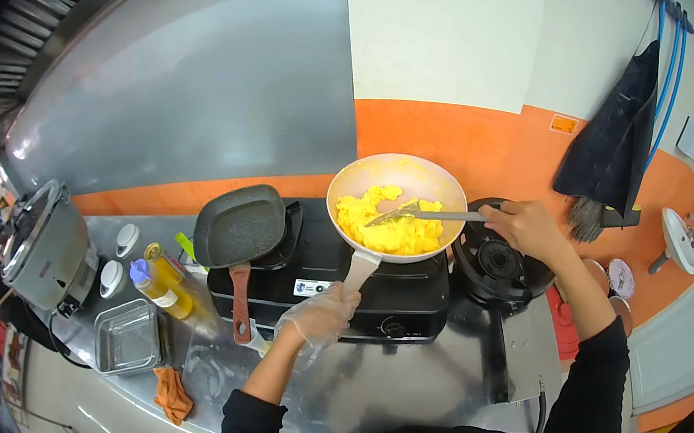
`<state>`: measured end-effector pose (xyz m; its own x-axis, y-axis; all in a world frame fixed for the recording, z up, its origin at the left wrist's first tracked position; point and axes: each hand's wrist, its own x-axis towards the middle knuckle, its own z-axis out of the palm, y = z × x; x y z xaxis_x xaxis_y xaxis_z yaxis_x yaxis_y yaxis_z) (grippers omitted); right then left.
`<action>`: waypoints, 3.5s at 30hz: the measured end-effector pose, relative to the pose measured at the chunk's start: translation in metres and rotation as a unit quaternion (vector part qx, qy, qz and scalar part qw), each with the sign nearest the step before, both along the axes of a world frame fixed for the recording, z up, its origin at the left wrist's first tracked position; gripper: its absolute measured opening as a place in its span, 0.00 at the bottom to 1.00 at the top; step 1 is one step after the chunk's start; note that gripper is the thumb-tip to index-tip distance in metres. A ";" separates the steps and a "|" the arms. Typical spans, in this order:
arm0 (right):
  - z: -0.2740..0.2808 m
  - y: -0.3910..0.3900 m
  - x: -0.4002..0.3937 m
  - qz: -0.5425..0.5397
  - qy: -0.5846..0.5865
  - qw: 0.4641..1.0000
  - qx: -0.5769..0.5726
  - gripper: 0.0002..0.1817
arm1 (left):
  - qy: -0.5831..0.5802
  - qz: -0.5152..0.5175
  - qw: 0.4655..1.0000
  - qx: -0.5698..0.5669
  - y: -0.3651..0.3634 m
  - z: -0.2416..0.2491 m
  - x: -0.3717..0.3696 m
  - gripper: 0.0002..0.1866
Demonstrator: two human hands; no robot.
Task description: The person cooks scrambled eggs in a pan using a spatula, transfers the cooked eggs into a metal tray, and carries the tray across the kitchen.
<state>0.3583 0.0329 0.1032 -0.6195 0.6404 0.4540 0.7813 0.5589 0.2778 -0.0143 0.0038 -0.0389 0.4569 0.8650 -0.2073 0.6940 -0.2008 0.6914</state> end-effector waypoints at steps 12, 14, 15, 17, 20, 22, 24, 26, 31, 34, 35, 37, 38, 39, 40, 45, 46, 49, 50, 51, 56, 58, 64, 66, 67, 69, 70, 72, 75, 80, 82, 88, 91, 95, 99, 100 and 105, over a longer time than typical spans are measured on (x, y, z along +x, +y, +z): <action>0.129 -0.027 -0.019 -0.132 -0.080 0.965 -0.210 0.12 | -0.118 0.146 0.956 -0.227 -0.016 0.048 0.017 0.18; 0.116 -0.009 -0.029 -0.122 -0.132 0.938 -0.298 0.13 | -0.117 0.166 0.950 -0.237 -0.015 0.049 0.019 0.18; 0.096 0.003 -0.034 -0.107 -0.141 0.936 -0.305 0.11 | -0.118 0.166 0.950 -0.236 -0.016 0.050 0.020 0.18; 0.059 0.012 -0.052 -0.152 -0.157 0.934 -0.281 0.09 | -0.103 0.171 0.953 -0.229 -0.016 0.051 0.021 0.18; 0.023 0.016 -0.082 -0.224 -0.141 0.940 -0.217 0.09 | -0.096 0.172 0.956 -0.217 -0.020 0.060 0.022 0.19; -0.007 0.027 -0.084 -0.240 -0.118 0.945 -0.189 0.09 | -0.070 0.097 0.984 -0.134 -0.014 0.035 0.011 0.19; -0.035 0.042 -0.081 -0.239 -0.063 0.964 -0.102 0.10 | -0.047 0.020 0.997 -0.050 -0.015 0.033 0.012 0.19; -0.014 0.026 -0.074 -0.230 -0.047 0.968 -0.091 0.09 | -0.055 0.155 0.969 -0.187 -0.018 0.060 0.022 0.20; 0.050 -0.016 -0.056 -0.249 -0.037 0.963 -0.091 0.08 | -0.029 -0.004 1.000 0.007 -0.010 0.022 0.007 0.21; 0.042 0.013 -0.041 -0.260 -0.031 0.962 -0.075 0.08 | -0.007 -0.024 0.999 0.031 -0.009 0.018 0.004 0.25; 0.033 0.029 -0.037 -0.265 -0.027 0.961 -0.077 0.08 | -0.002 -0.027 0.999 0.034 -0.007 0.009 0.001 0.26; 0.013 0.064 -0.026 -0.260 -0.018 0.959 -0.114 0.08 | 0.107 -0.150 0.915 0.359 0.002 -0.024 -0.007 0.29; 0.005 0.086 -0.020 -0.252 -0.011 0.956 -0.147 0.09 | 0.141 -0.177 0.856 0.464 0.003 -0.025 -0.008 0.31; 0.001 0.112 -0.013 -0.247 -0.010 0.958 -0.146 0.09 | 0.103 -0.108 0.943 0.297 -0.009 0.006 -0.001 0.31; -0.001 0.140 -0.006 -0.273 -0.008 0.920 -0.282 0.10 | 0.072 -0.078 0.969 0.222 -0.011 0.013 0.002 0.31; -0.021 0.190 -0.007 -0.238 0.188 0.790 -0.533 0.14 | 0.033 0.123 0.974 -0.188 -0.008 0.047 0.012 0.33; -0.022 0.192 -0.011 -0.190 0.213 0.766 -0.576 0.15 | 0.010 0.019 1.000 -0.005 -0.010 0.030 0.003 0.33; -0.026 0.182 -0.011 -0.101 0.268 0.733 -0.617 0.15 | 0.023 -0.052 0.996 0.066 -0.013 0.057 0.006 0.32; -0.026 0.174 -0.009 -0.061 0.299 0.728 -0.614 0.15 | 0.038 -0.037 0.999 0.008 -0.015 0.063 0.008 0.32; -0.026 0.165 -0.006 -0.063 0.300 0.726 -0.616 0.15 | 0.057 -0.020 0.997 -0.047 -0.016 0.069 0.010 0.32; -0.017 0.110 0.014 0.055 0.192 0.913 -0.355 0.17 | 0.253 -0.186 0.920 0.236 -0.002 0.008 -0.003 0.36; 0.003 0.080 0.015 0.046 0.155 0.941 -0.296 0.17 | 0.215 -0.147 0.948 0.184 -0.010 0.031 0.002 0.34; 0.089 -0.005 0.004 -0.051 0.060 0.980 -0.182 0.16 | 0.007 0.012 1.000 -0.007 -0.009 0.027 0.007 0.30; 0.109 -0.021 0.004 -0.088 0.057 0.979 -0.175 0.16 | -0.031 0.079 0.992 -0.096 -0.007 0.021 0.011 0.27; 0.119 -0.025 0.003 -0.104 0.028 0.977 -0.185 0.15 | -0.063 0.143 0.969 -0.190 -0.005 0.019 0.012 0.24; 0.127 -0.021 0.000 -0.100 0.017 0.963 -0.249 0.14 | -0.031 0.088 0.990 -0.110 0.000 0.005 0.005 0.21; 0.130 -0.020 -0.002 -0.096 0.006 0.945 -0.313 0.14 | -0.014 0.059 0.996 -0.071 0.001 0.000 0.003 0.20; 0.105 0.000 -0.004 -0.051 -0.021 0.938 -0.342 0.13 | -0.049 0.092 0.989 -0.103 -0.003 0.003 0.007 0.17; 0.062 0.019 -0.038 -0.032 -0.048 0.904 -0.424 0.14 | -0.075 0.166 0.966 -0.183 -0.014 0.045 0.021 0.16; -0.012 0.026 -0.095 -0.171 -0.009 0.952 -0.254 0.11 | -0.086 0.164 0.960 -0.208 -0.011 0.044 0.017 0.17; -0.023 0.030 -0.107 -0.198 -0.010 0.959 -0.204 0.10 | -0.049 0.160 0.969 -0.182 -0.018 0.060 0.021 0.18; -0.022 0.041 -0.097 -0.259 -0.014 0.959 -0.115 0.09 | -0.033 0.158 0.972 -0.169 -0.016 0.056 0.021 0.19; 0.008 0.018 -0.068 -0.194 -0.021 0.973 -0.120 0.08 | -0.046 0.066 0.994 -0.075 -0.005 0.023 0.009 0.18; 0.058 -0.030 -0.051 -0.237 0.015 0.967 -0.092 0.07 | -0.031 0.036 0.998 -0.032 -0.007 0.026 0.010 0.18; 0.047 0.007 -0.034 -0.269 0.013 0.961 -0.058 0.08 | -0.096 0.058 0.985 -0.128 -0.003 0.015 0.009 0.18; 0.040 0.023 -0.030 -0.270 0.013 0.961 -0.059 0.08 | -0.058 0.088 0.986 -0.128 -0.008 0.030 0.013 0.19; -0.014 0.108 -0.013 -0.306 0.011 0.937 -0.169 0.13 | 0.021 0.045 0.998 -0.036 -0.016 0.050 0.014 0.25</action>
